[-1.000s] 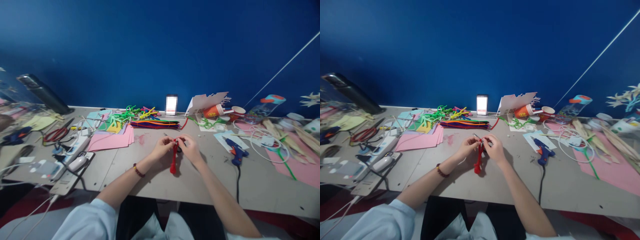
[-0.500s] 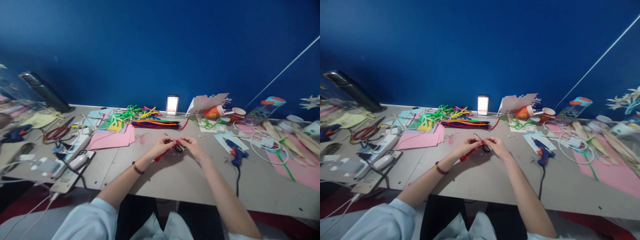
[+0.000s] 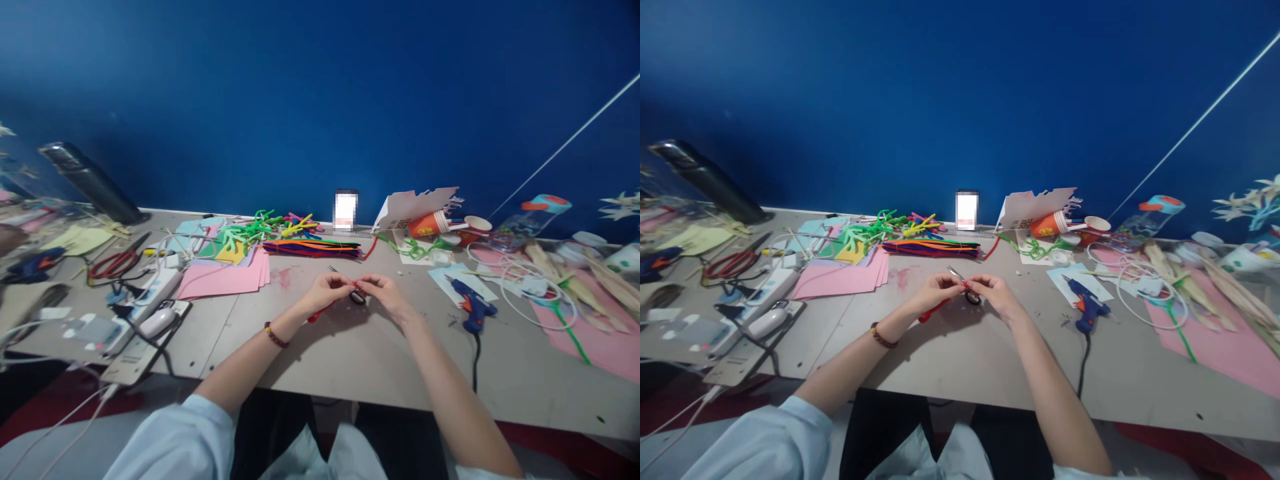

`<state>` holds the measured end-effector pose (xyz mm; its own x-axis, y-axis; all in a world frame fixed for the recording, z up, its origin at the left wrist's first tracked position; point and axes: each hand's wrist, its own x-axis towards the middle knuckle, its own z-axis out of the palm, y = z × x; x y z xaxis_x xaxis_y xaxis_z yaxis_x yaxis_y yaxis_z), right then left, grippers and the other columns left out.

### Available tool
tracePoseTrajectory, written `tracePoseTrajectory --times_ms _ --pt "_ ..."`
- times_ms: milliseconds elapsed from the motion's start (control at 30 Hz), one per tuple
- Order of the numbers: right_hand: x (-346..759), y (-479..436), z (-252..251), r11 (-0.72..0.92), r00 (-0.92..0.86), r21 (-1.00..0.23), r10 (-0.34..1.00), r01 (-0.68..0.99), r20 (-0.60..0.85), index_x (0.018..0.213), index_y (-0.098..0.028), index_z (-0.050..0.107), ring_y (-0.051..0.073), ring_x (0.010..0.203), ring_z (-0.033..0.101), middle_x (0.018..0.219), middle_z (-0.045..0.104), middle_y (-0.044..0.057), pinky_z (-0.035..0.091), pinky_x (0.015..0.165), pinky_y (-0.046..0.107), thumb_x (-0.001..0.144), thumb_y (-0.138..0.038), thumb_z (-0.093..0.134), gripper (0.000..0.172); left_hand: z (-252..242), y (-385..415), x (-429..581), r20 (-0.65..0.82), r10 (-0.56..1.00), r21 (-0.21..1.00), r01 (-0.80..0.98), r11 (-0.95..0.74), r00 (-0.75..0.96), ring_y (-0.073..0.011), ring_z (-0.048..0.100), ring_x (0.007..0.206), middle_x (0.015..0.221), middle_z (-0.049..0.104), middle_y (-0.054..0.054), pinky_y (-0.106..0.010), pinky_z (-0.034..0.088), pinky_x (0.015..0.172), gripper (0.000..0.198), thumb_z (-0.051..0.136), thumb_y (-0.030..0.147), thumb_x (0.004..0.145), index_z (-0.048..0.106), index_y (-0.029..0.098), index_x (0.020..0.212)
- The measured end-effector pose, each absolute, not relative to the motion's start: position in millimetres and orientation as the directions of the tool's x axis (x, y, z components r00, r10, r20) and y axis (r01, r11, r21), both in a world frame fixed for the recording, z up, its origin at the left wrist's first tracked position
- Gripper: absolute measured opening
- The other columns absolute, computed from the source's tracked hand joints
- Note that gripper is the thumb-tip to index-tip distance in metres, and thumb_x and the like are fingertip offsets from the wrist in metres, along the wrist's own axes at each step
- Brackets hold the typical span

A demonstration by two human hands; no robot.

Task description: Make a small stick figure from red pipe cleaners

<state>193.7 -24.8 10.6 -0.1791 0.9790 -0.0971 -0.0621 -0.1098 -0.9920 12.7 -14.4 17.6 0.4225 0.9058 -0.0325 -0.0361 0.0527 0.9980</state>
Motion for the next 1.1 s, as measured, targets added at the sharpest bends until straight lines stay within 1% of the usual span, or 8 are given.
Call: tracePoseTrajectory --times_ms 167,300,400,567,767,933,1100 --pt "192 -26 13 -0.125 -0.196 -0.991 0.974 -0.056 -0.112 0.076 -0.017 0.070 0.011 0.058 0.050 0.063 0.062 0.000 0.041 0.060 0.027 0.061 -0.045 0.076 0.033 15 -13 12 -0.027 0.907 0.999 -0.018 0.039 0.420 -0.0069 0.046 0.049 0.057 0.058 0.000 -0.019 0.036 0.047 0.033 0.072 0.045 0.066 0.067 0.014 0.075" --pt "192 -27 15 -0.144 -0.206 -0.988 0.970 -0.061 -0.129 0.074 -0.017 0.069 0.011 0.058 0.050 0.061 0.061 -0.001 0.040 0.060 0.026 0.060 -0.045 0.077 0.032 17 -13 13 -0.037 0.914 0.999 -0.021 0.049 0.403 -0.0066 0.045 0.048 0.056 0.056 0.001 -0.019 0.034 0.046 0.033 0.074 0.044 0.063 0.065 0.013 0.071" --pt "192 -27 15 -0.151 -0.210 -0.986 0.968 -0.067 -0.134 0.074 -0.017 0.070 0.011 0.057 0.050 0.061 0.061 -0.001 0.039 0.060 0.026 0.061 -0.044 0.077 0.031 19 -14 13 -0.035 0.915 0.999 -0.015 0.045 0.402 -0.0063 0.044 0.047 0.054 0.055 0.001 -0.020 0.034 0.046 0.032 0.074 0.043 0.062 0.064 0.013 0.069" --pt "191 -27 18 -0.149 -0.184 -0.989 0.973 -0.024 -0.142 0.073 -0.017 0.071 0.012 0.059 0.052 0.063 0.064 0.000 0.041 0.061 0.027 0.057 -0.045 0.078 0.033 18 -15 15 -0.032 0.922 0.999 -0.009 0.038 0.385 -0.0059 0.044 0.047 0.053 0.054 0.002 -0.020 0.032 0.046 0.031 0.074 0.042 0.060 0.062 0.014 0.066" --pt "188 -29 20 -0.118 -0.149 -0.993 0.982 0.012 -0.118 0.073 -0.018 0.071 0.013 0.061 0.054 0.066 0.066 0.002 0.042 0.061 0.027 0.057 -0.046 0.077 0.033 20 -17 16 -0.025 0.930 0.999 -0.018 0.034 0.367 -0.0061 0.044 0.047 0.052 0.053 0.003 -0.020 0.032 0.047 0.031 0.073 0.041 0.060 0.059 0.014 0.063" --pt "185 -29 18 -0.100 -0.120 -0.995 0.987 0.027 -0.103 0.071 -0.019 0.071 0.013 0.060 0.055 0.064 0.065 0.001 0.043 0.062 0.028 0.058 -0.046 0.076 0.031 18 -17 17 -0.015 0.938 1.000 -0.017 0.022 0.346 -0.0059 0.043 0.046 0.051 0.051 0.004 -0.020 0.030 0.046 0.031 0.072 0.041 0.061 0.057 0.014 0.063" --pt "182 -28 14 -0.070 -0.107 -0.997 0.992 0.038 -0.074 0.073 -0.019 0.070 0.014 0.060 0.055 0.065 0.066 0.001 0.042 0.061 0.028 0.059 -0.049 0.075 0.034 16 -16 18 -0.019 0.948 0.999 -0.026 0.029 0.317 -0.0052 0.042 0.045 0.051 0.051 0.004 -0.020 0.030 0.047 0.030 0.072 0.039 0.061 0.056 0.014 0.061"
